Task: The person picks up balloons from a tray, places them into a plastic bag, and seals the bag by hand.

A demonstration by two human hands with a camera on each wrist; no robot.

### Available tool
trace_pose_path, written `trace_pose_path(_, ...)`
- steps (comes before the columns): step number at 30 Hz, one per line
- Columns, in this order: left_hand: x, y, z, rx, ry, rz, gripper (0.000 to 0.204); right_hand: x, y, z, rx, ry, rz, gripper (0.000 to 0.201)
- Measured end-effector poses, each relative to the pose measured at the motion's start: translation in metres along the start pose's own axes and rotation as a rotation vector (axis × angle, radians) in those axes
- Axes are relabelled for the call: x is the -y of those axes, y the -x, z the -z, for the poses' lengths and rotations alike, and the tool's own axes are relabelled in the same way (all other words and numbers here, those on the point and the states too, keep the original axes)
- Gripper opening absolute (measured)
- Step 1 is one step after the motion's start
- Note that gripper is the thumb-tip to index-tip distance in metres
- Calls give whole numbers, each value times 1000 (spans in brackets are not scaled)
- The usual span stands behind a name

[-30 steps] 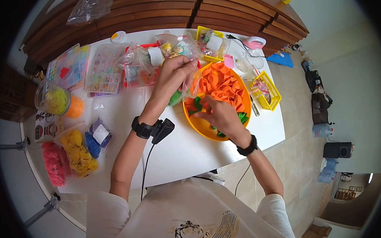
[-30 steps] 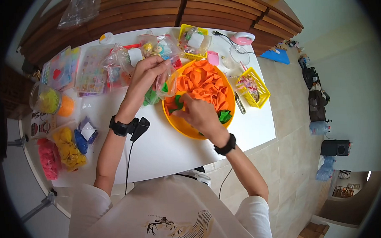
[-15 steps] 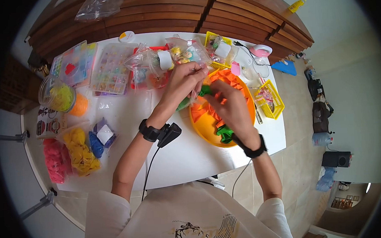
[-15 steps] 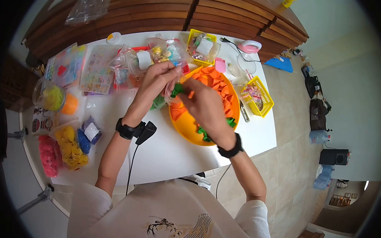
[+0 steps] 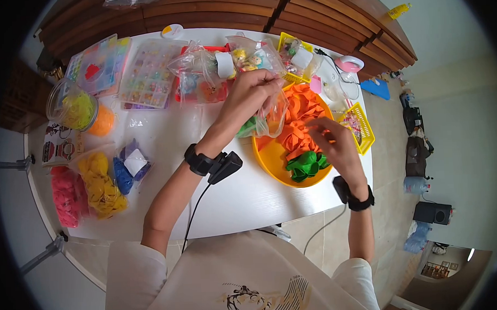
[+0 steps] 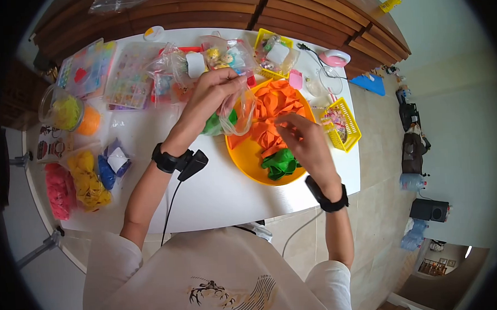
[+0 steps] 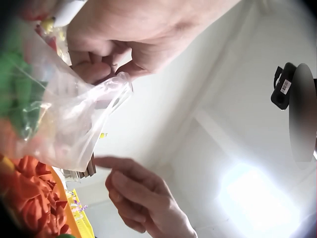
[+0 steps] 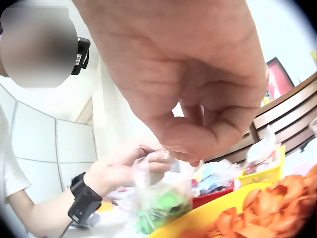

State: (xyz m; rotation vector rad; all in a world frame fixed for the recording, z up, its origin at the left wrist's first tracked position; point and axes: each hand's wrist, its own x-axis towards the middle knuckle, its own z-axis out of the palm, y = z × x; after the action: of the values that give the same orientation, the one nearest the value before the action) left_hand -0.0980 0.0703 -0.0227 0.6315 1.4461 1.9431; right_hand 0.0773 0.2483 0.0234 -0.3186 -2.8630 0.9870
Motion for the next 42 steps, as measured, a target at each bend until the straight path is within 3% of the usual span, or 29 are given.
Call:
trace_pose_path(1, 2, -1, 0, -6, 10, -3, 23, -9, 8, 6, 26, 119, -134, 23)
trace_pose_path(2, 3, -1, 0, -2, 9, -3, 23, -15, 16, 6, 23, 119, -137, 23)
trace_pose_path(4, 4, -1, -2, 7, 11, -24, 23, -30, 33, 1, 174, 390, -251, 24)
trace_pose_path(5, 4, 0, -3, 18, 10, -25, 23, -48, 42, -9, 157, 408, -200, 28)
trace_pose_path(8, 2, 1, -3, 19, -15, -21, 24, -56, 46, -13, 43, 252, -141, 21)
trace_pose_path(14, 7, -3, 3, 8, -53, -3, 30, -9, 29, 32, -15, -56, -312, 17)
trace_pose_path(16, 6, -3, 4, 25, -44, -21, 32, -4, 22, 29, -57, -86, -278, 16)
trace_pose_path(19, 5, -1, 3, 22, -31, 5, 32, 5, 2, 6, -313, 13, 24, 13)
trace_pose_path(22, -1, 3, -1, 39, -24, 47, 31, 32, -17, -20, -391, 142, 63, 12)
trace_pose_path(25, -7, 5, -9, -26, 29, 128, 31, 39, -40, -58, -360, 194, 145, 13)
trace_pose_path(26, -5, 4, -7, -26, 31, 127, 31, 35, -47, -69, -259, 208, 95, 13)
trace_pose_path(28, -3, 3, 0, 17, 44, 3, 31, 33, -52, -72, 222, -164, -20, 16)
trace_pose_path(31, -11, 8, 2, -11, 49, 88, 32, 46, -40, -54, 410, -362, -106, 21)
trace_pose_path(34, -11, 4, 5, -14, 37, 24, 33, 47, -20, -22, 194, -517, -219, 21)
trace_pose_path(37, -7, -2, 10, -26, 21, 34, 35, 30, -2, 3, 1, -237, -266, 16)
trace_pose_path(38, -7, -2, 11, -39, 4, 44, 36, 20, 4, 5, -3, -235, -269, 16)
trace_pose_path(40, -6, -2, 10, -30, 18, 36, 36, -8, 18, 3, 164, 62, -367, 15)
trace_pose_path(42, -4, -2, 8, -24, 30, 26, 36, -36, 34, -10, 130, 92, -308, 18)
